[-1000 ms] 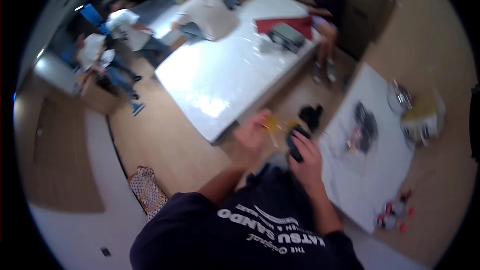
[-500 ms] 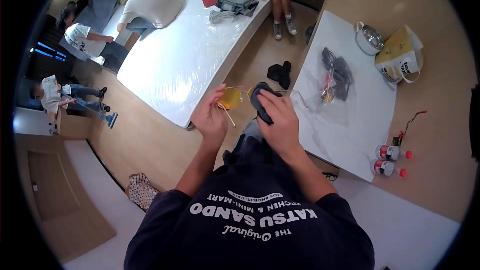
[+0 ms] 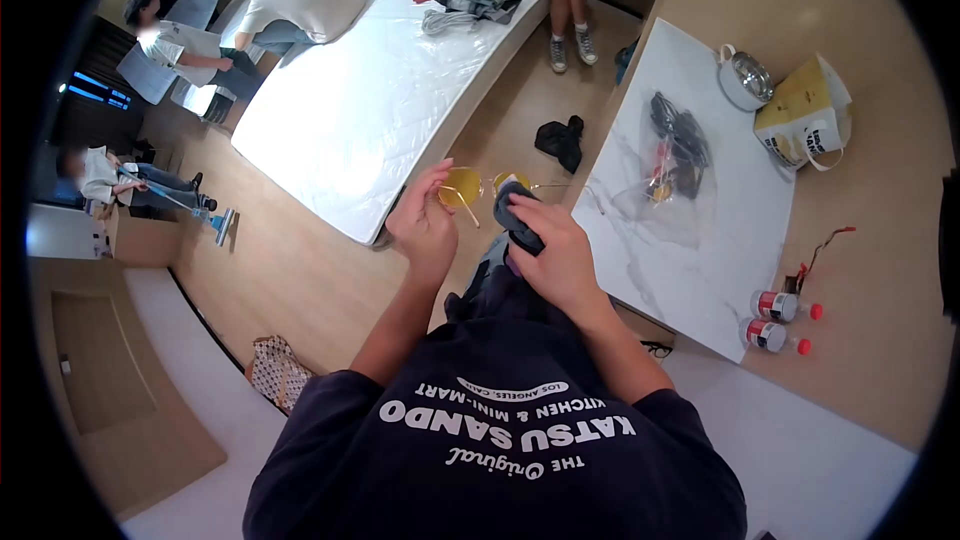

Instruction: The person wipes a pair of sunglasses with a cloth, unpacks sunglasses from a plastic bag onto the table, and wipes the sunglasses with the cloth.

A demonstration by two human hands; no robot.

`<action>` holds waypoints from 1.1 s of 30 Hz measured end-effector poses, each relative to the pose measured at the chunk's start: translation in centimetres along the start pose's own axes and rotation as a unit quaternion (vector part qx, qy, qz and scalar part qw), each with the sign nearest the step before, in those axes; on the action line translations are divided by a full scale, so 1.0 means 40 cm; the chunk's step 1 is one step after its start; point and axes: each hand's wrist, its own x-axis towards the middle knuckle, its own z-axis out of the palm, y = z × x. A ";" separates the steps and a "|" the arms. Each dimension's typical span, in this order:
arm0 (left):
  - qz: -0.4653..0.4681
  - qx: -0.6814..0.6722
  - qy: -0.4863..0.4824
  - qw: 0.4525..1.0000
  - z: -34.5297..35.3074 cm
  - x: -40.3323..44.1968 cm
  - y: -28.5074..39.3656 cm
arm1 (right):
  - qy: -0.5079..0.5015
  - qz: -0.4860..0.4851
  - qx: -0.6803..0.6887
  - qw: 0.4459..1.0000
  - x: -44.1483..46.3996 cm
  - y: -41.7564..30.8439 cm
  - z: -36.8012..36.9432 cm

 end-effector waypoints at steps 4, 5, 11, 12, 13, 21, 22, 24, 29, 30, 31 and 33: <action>-0.028 0.016 0.009 0.999 -0.003 -0.009 -0.006 | 0.000 0.192 0.168 0.967 0.005 -0.042 -0.023; -0.003 0.044 0.004 0.999 0.002 -0.013 -0.003 | 0.006 0.269 0.223 0.937 0.008 -0.061 -0.025; 0.044 0.079 -0.034 0.995 0.038 -0.037 0.042 | 0.033 -0.093 -0.016 0.995 0.033 -0.059 0.032; 0.035 0.067 -0.029 0.997 0.038 -0.033 0.034 | -0.001 -0.097 -0.015 0.995 0.030 -0.061 0.029; 0.026 0.055 -0.023 0.998 0.034 -0.030 0.029 | -0.035 -0.100 -0.014 0.994 0.026 -0.061 0.024; 0.020 0.067 -0.018 0.997 0.031 -0.034 0.050 | 0.021 -0.095 -0.040 0.994 0.039 -0.060 0.027; 0.024 0.063 -0.015 0.998 0.030 -0.033 0.040 | -0.008 -0.103 -0.026 0.994 0.032 -0.057 0.029; 0.025 0.057 -0.013 0.998 0.024 -0.030 0.035 | -0.063 -0.106 0.008 0.992 0.024 -0.047 0.021; 0.027 0.082 -0.010 0.996 0.005 -0.026 0.041 | 0.008 0.240 0.271 0.932 0.020 -0.058 -0.002; 0.027 0.083 -0.010 0.996 0.006 -0.025 0.040 | 0.047 0.249 0.279 0.926 0.026 -0.061 -0.003; 0.026 0.083 -0.009 0.996 0.008 -0.024 0.039 | 0.086 0.258 0.285 0.919 0.028 -0.064 -0.002; 0.030 0.088 -0.014 0.996 0.013 -0.026 0.043 | 0.145 0.075 0.089 0.983 0.033 -0.066 0.008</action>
